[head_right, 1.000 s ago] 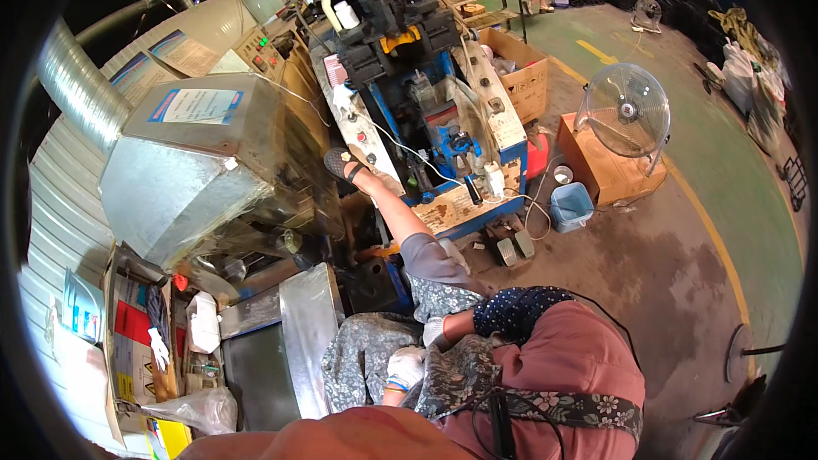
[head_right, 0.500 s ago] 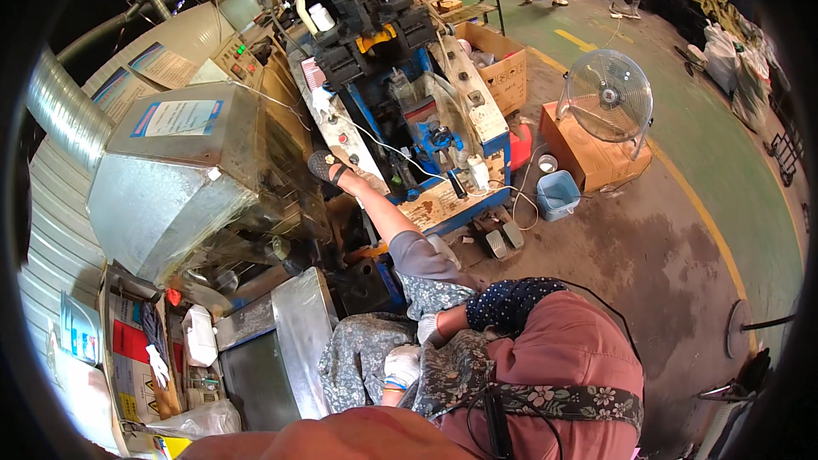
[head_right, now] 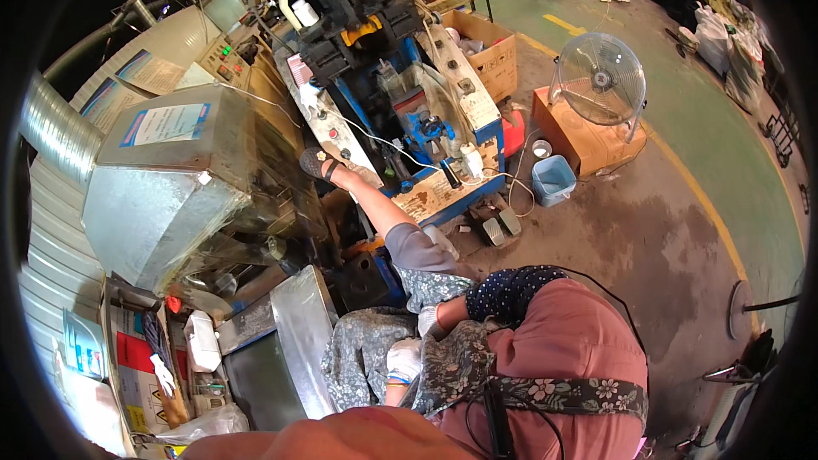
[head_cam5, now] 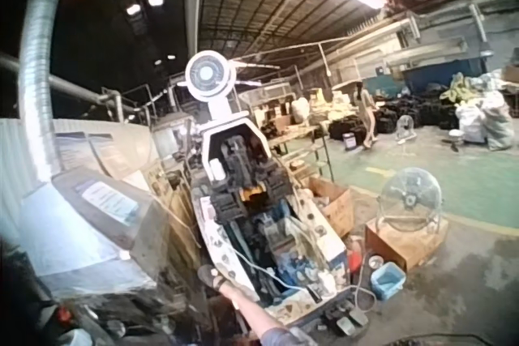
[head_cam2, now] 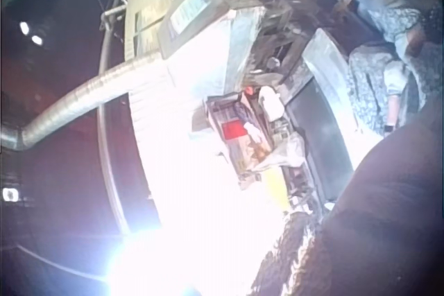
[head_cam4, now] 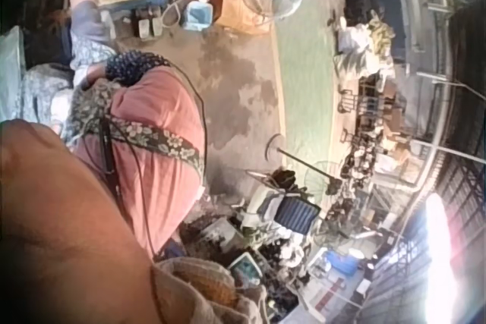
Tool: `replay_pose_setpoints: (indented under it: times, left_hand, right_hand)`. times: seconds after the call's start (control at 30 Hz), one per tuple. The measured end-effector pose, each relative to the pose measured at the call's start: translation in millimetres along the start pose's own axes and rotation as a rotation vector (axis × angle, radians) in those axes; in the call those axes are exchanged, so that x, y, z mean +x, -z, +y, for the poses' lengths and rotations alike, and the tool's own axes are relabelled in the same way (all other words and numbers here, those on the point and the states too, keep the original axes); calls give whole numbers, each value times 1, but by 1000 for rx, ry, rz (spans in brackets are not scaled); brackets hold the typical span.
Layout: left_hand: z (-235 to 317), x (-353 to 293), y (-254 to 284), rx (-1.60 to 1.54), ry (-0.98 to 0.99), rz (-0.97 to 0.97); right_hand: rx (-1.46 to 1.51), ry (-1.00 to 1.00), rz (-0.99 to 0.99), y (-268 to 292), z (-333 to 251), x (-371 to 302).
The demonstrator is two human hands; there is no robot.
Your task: Inspecting and manipulating shoe components on an assembly line conveyor.
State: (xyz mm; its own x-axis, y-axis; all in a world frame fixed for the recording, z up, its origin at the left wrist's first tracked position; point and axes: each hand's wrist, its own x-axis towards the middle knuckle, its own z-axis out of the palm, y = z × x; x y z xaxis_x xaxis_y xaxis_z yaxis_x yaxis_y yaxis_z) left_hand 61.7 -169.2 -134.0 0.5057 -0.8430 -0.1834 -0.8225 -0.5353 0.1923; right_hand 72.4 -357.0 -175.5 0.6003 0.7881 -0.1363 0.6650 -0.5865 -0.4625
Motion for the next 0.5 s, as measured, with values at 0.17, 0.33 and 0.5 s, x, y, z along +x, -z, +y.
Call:
replay_pose_setpoints:
  times: [0.17,0.33,0.5]
  left_hand:
    - [-3,-2,-4,-74,-9,97]
    - [-5,-1,-6,-113,-30,136]
    - [-3,3,-1,-48,-14,40]
  right_hand:
    - [-32,26,-130,2,4,8]
    - [-38,35,-146,-6,8,8]
    - [59,37,42,-7,5,3]
